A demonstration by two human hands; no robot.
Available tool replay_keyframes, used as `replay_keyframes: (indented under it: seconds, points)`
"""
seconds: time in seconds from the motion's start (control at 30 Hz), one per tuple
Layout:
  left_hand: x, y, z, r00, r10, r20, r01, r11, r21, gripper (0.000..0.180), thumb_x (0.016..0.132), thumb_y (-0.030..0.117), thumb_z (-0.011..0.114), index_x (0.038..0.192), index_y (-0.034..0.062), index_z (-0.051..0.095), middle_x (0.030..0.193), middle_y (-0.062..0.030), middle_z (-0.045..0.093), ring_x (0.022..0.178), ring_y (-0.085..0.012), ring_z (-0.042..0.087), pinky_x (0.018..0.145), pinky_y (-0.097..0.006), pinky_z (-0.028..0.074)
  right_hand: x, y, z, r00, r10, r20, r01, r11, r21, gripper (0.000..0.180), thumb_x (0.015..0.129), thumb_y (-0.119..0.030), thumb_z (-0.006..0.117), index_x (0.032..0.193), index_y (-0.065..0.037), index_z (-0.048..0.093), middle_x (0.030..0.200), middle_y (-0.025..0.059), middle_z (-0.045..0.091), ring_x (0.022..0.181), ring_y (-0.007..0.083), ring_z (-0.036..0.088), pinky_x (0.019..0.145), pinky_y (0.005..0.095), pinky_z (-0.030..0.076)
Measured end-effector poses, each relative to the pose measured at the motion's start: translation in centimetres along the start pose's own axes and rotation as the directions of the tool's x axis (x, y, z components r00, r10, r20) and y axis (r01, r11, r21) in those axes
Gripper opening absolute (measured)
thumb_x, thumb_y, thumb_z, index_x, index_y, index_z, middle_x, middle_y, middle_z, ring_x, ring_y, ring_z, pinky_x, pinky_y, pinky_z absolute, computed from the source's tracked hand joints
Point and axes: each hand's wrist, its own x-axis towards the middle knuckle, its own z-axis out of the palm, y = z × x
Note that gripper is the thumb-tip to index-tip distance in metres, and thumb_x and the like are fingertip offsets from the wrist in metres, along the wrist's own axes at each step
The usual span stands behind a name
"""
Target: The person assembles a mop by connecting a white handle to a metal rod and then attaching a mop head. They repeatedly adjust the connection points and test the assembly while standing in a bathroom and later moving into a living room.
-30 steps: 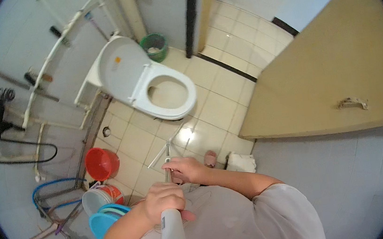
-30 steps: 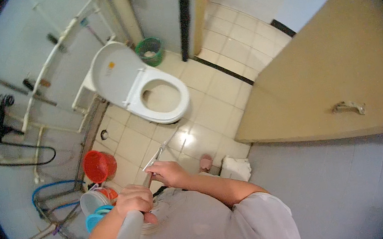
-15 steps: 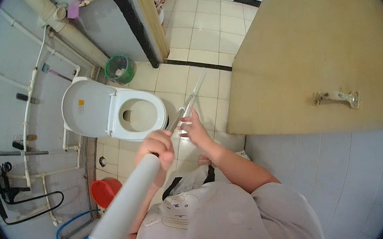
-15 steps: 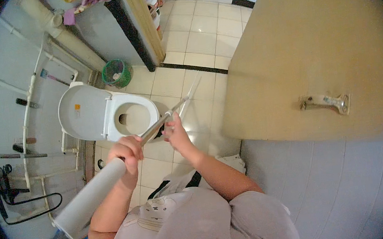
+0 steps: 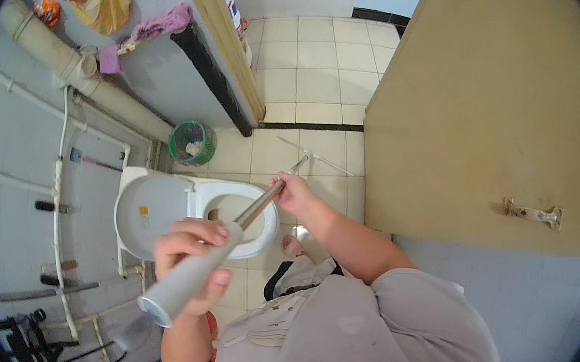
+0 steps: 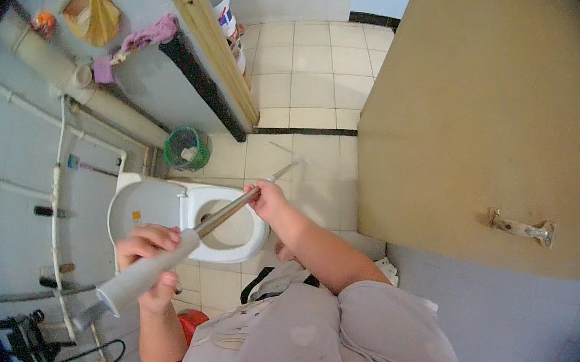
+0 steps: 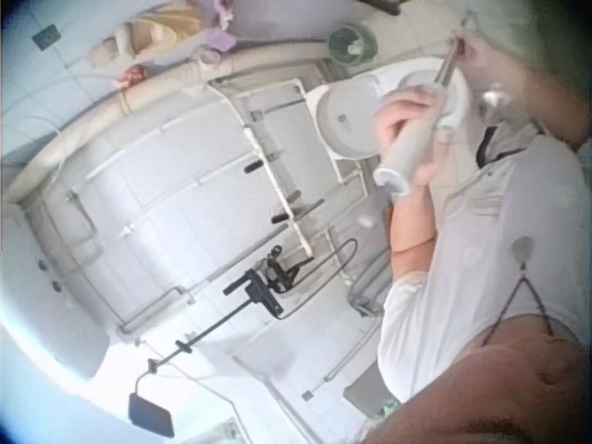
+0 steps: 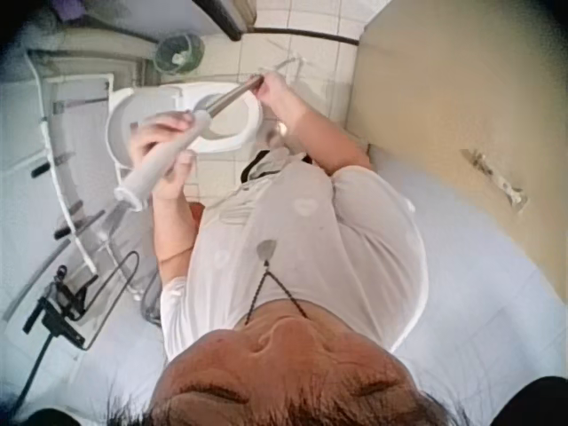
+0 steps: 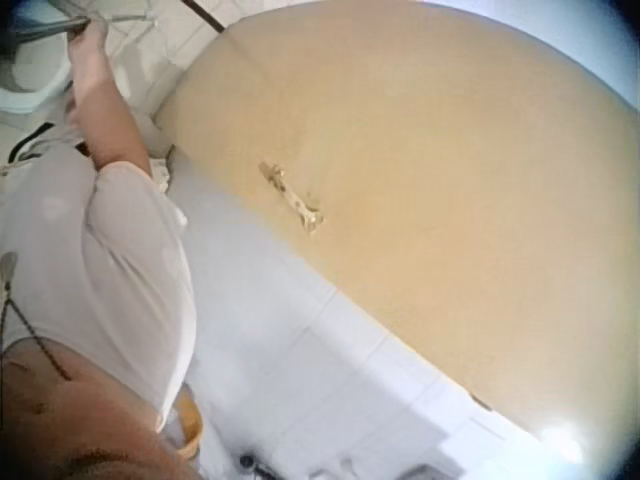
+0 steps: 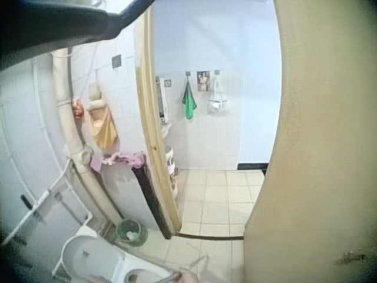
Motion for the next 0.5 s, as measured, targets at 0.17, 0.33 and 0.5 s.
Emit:
replay_keyframes:
  seconds: [0.17, 0.33, 0.5]
  points:
    - [4.2, -1.6, -1.7, 0.931, 0.034, 0.364, -0.096, 0.983, 0.154, 0.019, 0.075, 0.013, 0.061, 0.079, 0.0088, 0.044, 0.079, -0.0092, 0.051, 0.075, -0.0233, 0.053, 0.078, -0.04, 0.05, 2.5, -1.3, 2.7, 0.999, -0.027, -0.024, 0.028, 0.998, 0.064, 0.013, 0.091, -0.011, 0.047, 0.093, 0.0, 0.04, 0.083, 0.0126, 0.05, 0.071, 0.0237, 0.054, 0.065, 0.0332, 0.052]
    - [8.0, -3.9, -1.8, 0.891, -0.046, 0.451, -0.035, 0.985, 0.17, 0.013, 0.073, 0.009, 0.062, 0.075, 0.0088, 0.048, 0.083, -0.0076, 0.058, 0.082, -0.0254, 0.059, 0.084, -0.042, 0.049, 4.0, -6.5, 5.1, 0.99, -0.086, 0.113, 0.078, 0.994, 0.071, 0.02, 0.09, -0.014, 0.051, 0.097, -0.001, 0.036, 0.082, 0.012, 0.049, 0.073, 0.0231, 0.056, 0.059, 0.0319, 0.052]
    - [11.6, -8.6, 0.4, 0.856, -0.138, 0.499, 0.049, 0.981, 0.187, 0.014, 0.07, 0.002, 0.063, 0.075, 0.0078, 0.051, 0.086, -0.0082, 0.061, 0.089, -0.0273, 0.061, 0.084, -0.041, 0.048, 6.1, -10.2, 7.2, 0.988, -0.145, 0.045, 0.149, 0.984, -0.1, 0.02, 0.086, -0.01, 0.053, 0.094, 0.002, 0.04, 0.082, 0.0116, 0.05, 0.07, 0.0222, 0.055, 0.06, 0.0319, 0.052]
